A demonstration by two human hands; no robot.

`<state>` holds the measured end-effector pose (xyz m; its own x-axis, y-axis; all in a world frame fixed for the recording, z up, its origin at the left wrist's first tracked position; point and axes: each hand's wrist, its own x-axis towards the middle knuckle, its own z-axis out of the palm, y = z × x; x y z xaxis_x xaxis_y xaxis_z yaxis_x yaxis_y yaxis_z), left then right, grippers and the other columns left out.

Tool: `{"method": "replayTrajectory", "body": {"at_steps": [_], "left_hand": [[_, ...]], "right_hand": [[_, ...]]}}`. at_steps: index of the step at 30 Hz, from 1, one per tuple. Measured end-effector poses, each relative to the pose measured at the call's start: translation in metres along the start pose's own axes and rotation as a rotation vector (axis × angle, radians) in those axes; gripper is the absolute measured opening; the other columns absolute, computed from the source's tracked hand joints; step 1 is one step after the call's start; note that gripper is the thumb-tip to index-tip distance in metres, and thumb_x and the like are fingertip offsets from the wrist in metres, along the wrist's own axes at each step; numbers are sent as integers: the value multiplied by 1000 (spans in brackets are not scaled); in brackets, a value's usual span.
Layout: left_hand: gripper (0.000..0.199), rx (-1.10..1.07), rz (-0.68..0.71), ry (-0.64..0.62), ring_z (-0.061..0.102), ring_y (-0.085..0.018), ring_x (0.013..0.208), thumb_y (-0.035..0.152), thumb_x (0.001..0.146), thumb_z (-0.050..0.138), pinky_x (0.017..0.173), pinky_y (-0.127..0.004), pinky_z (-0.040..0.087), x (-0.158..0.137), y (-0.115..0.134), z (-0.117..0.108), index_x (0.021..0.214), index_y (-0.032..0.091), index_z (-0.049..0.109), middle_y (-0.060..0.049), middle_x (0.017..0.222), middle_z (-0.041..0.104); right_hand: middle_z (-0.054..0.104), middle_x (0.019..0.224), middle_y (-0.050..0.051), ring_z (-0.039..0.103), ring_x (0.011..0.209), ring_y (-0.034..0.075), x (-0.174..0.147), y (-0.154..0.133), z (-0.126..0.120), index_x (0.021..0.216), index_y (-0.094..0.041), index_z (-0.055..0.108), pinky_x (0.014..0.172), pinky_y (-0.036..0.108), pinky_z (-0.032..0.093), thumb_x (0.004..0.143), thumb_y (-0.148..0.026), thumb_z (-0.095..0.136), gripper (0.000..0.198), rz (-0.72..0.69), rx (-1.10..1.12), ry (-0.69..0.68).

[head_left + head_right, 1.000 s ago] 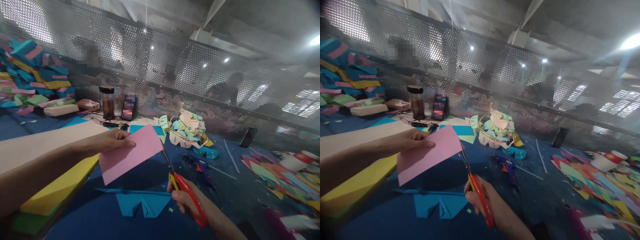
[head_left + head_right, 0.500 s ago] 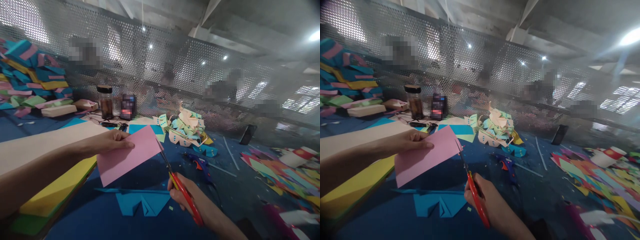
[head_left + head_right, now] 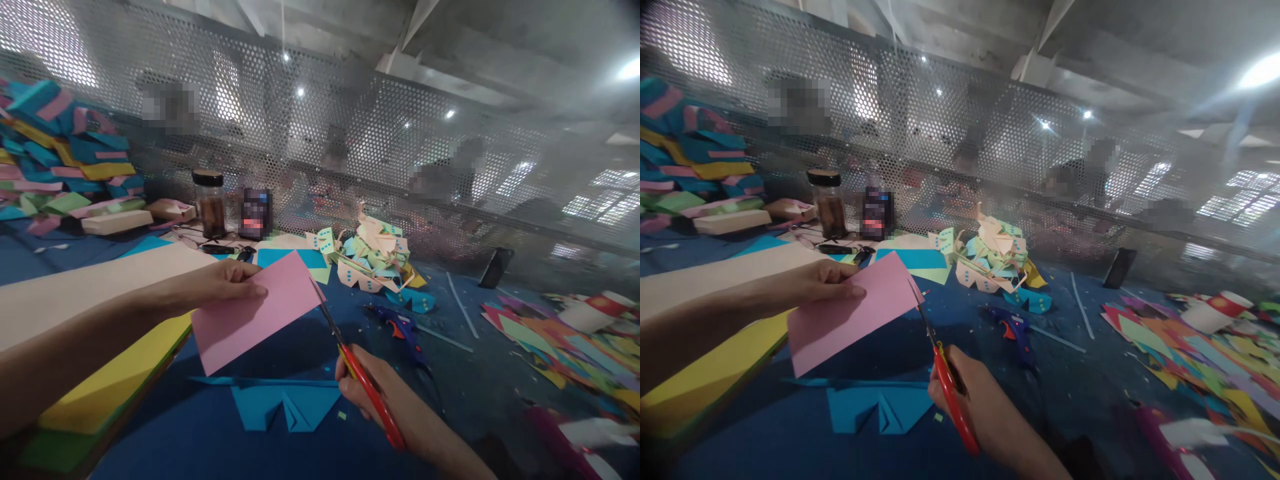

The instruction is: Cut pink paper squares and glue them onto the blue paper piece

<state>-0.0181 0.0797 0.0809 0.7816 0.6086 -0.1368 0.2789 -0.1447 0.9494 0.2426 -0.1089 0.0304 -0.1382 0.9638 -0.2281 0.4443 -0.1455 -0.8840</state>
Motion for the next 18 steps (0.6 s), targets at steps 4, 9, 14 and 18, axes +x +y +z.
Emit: {"method": "replayTrajectory", "body": {"at_steps": [4,9,14,18], "left_hand": [[30,26,-67,-39,55,-9,50,45,88,61,45,-17,34,0,1,1,83,15,65,-1,68,66],[33,36,-75,-20,54,-9,48,48,86,62,45,-17,33,0,1,1,81,15,64,0,65,64],[33,38,-77,-40,57,-10,52,47,87,62,47,-18,34,2,0,0,88,15,67,-2,71,67],[33,36,-82,-29,57,-10,52,47,87,62,47,-18,33,2,-1,-1,86,14,66,-2,69,66]], "right_hand": [[47,71,-5,43,60,8,-2,-6,0,88,-20,49,53,20,34,92,-27,50,8,-7,-9,6],[45,70,-5,40,58,7,-2,-6,1,87,-20,49,52,19,32,91,-26,51,8,-2,6,-1],[45,70,-6,40,57,6,0,-5,1,88,-19,49,52,18,32,91,-24,51,6,-3,10,3],[45,68,-6,40,56,6,-1,-7,1,87,-20,49,50,18,32,91,-23,51,6,10,5,-1]]}}
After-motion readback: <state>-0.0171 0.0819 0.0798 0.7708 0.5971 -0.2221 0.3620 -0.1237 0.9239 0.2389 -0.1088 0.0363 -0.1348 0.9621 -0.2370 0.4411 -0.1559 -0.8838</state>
